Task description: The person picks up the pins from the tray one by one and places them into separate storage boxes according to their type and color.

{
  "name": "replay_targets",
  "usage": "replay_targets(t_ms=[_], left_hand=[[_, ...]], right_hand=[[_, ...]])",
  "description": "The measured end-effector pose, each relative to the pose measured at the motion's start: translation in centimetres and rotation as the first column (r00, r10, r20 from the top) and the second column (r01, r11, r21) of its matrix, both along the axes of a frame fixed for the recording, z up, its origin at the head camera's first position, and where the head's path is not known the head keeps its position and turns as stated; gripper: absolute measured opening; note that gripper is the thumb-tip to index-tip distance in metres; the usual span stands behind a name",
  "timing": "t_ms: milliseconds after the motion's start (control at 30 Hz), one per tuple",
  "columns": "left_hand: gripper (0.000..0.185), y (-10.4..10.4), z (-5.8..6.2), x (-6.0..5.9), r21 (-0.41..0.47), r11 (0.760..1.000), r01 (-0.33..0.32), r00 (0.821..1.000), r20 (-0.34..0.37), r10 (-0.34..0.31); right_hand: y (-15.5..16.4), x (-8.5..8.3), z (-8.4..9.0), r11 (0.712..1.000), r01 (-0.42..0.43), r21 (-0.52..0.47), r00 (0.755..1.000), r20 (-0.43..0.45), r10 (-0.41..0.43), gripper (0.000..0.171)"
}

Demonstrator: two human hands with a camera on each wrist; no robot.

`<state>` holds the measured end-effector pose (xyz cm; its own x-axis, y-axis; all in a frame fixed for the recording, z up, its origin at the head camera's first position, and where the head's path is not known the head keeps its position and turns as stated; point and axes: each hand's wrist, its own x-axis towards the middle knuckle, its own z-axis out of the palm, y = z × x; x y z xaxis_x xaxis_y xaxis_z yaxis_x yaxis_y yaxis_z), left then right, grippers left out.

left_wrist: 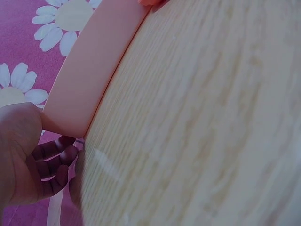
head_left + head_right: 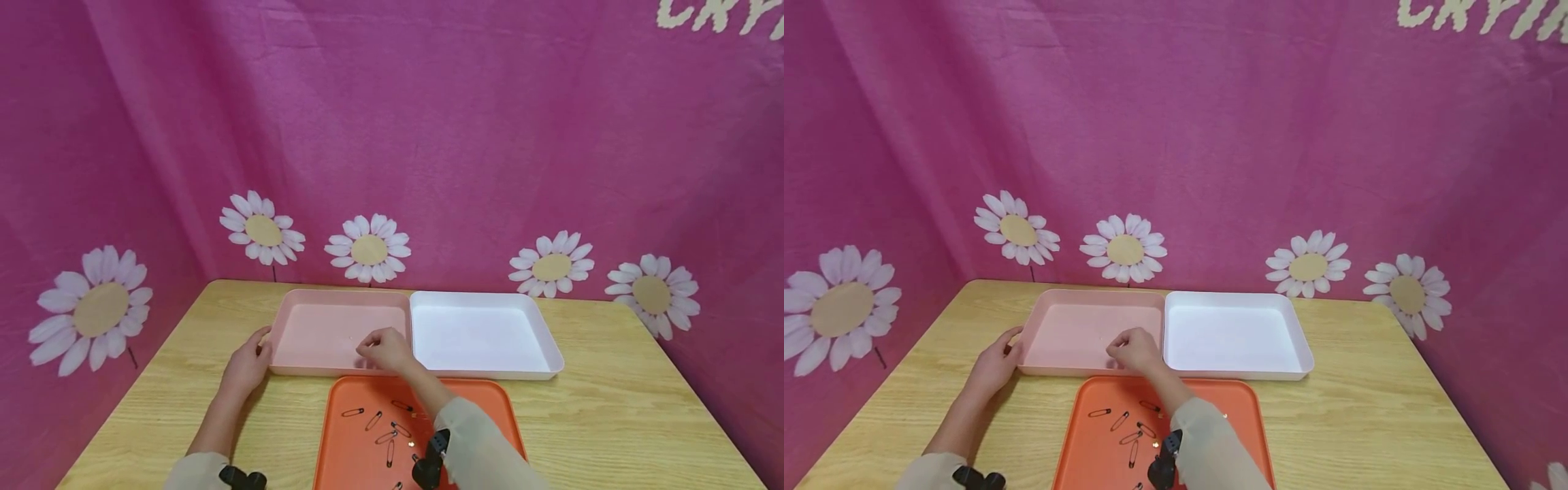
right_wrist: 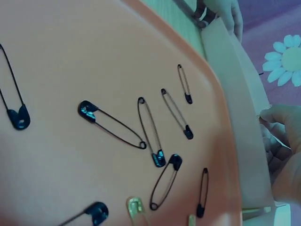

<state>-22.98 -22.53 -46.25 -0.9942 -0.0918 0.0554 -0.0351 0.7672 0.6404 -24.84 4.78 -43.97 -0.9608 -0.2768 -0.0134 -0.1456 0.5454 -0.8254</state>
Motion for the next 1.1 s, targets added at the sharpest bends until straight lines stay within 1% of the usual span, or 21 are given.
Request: replay_targets(t_ms=[167,300,500,600,667,800,967,1100], left_hand=[[0.044,0.0,-0.1,-0.1,0.002,1.000,-0.005,1.000,0.001,0.005],[0.045,0.0,-0.1,-0.1,0.009,1.000,-0.006,1.000,0.000,0.006],[0.044,0.0,-0.1,0.0,0.014,1.000,-0.011,1.000,0.011,0.011],[0.043,0.0,0.0,0.1,0.010,1.000,-0.006,1.000,0.006,0.006],[0.043,0.0,0.1,0.1,0.011,1.000,-0.004,1.000,-0.003,0.004],[0.043,0.1,0.3,0.1,0.015,1.000,-0.002,1.000,-0.021,0.002],[0.043,0.1,0.2,0.1,0.013,1.000,0.000,1.000,-0.019,0.000],[0.044,-0.2,0.0,0.1,0.006,1.000,-0.004,1.000,-0.012,0.004]], right_hand=[[-0.1,-0.1,-0.3,0.999,-0.003,0.054,1.000,0.027,0.001,0.015],[-0.2,-0.3,-0.3,0.993,0.001,0.119,1.000,0.015,-0.002,0.015],[-0.4,-0.5,-0.6,0.972,0.000,0.236,1.000,-0.010,0.002,0.017],[-0.4,-0.5,-0.7,0.962,0.005,0.272,1.000,-0.021,0.001,0.016],[-0.4,-0.5,-0.7,0.959,0.008,0.283,1.000,-0.027,0.000,0.014],[-0.3,-0.6,-0.5,0.962,0.020,0.272,0.998,-0.059,-0.004,0.013],[0.0,-0.4,0.0,0.971,0.032,0.236,0.996,-0.092,-0.010,0.014],[0.2,-0.2,0.6,0.975,0.014,0.222,0.995,-0.095,0.007,0.015]])
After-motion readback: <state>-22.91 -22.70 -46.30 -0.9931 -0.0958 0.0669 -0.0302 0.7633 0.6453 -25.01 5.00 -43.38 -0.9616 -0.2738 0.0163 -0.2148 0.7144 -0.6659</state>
